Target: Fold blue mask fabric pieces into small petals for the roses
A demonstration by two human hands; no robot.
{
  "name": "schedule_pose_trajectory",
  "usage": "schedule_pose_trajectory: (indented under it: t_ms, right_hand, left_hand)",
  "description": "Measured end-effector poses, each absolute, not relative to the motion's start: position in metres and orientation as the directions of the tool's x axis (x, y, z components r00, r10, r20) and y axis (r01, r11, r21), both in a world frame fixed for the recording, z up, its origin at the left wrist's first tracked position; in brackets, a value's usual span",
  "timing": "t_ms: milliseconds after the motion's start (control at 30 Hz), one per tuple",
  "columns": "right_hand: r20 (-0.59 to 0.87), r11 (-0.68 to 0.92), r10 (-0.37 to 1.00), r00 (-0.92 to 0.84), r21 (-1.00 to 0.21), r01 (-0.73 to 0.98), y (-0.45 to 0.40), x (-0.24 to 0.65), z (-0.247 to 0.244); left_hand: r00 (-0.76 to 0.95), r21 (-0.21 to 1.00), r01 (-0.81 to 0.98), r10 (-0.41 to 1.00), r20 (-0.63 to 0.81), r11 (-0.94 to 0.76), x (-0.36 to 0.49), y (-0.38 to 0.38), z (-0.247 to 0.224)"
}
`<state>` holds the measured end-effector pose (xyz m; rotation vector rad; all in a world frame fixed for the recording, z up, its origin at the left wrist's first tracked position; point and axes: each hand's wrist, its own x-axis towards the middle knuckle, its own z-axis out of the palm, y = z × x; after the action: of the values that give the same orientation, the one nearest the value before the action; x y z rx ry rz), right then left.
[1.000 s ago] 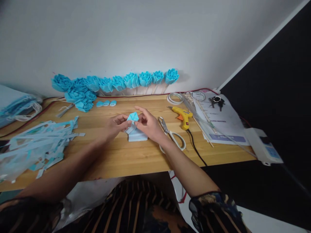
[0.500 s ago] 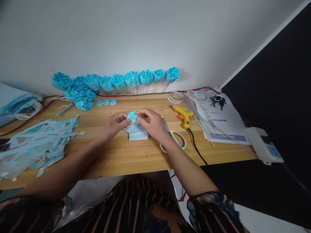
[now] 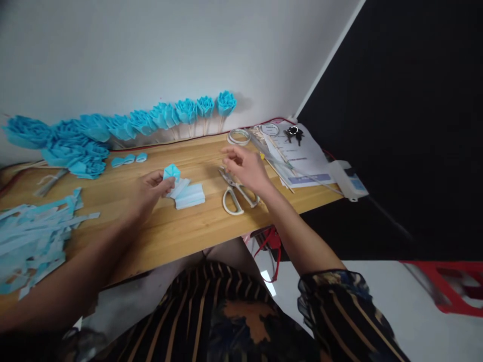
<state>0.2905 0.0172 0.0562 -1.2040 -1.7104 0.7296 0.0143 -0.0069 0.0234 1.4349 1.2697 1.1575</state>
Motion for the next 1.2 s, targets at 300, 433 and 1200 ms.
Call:
schedule_pose_trajectory:
  t_ms: [300, 433, 1200]
  right_hand:
    - [0.297, 0.298, 0.936, -0.190, -0.379, 0.876, -0.007, 0.307, 0.018]
    - [0.309, 0.317, 0.926, -0.218, -0.317, 0.894, -0.008, 0.296, 0.014]
    - [0.339, 0.249, 0.941, 0.021, -0.730, 0.637, -0.003, 0.294, 0.012]
  left_hand:
    - [0.073, 0.974, 0.193, 0.992, 0.103, -0.115, 0.016, -0.011, 0.027]
    - [0.076, 0.974, 0.188, 0.991, 0.114, -0.126, 0.016, -0.010, 0.027]
    - [0.107, 0.991, 0.133, 0.994, -0.035, 0.021, 0.017, -0.011, 0.023]
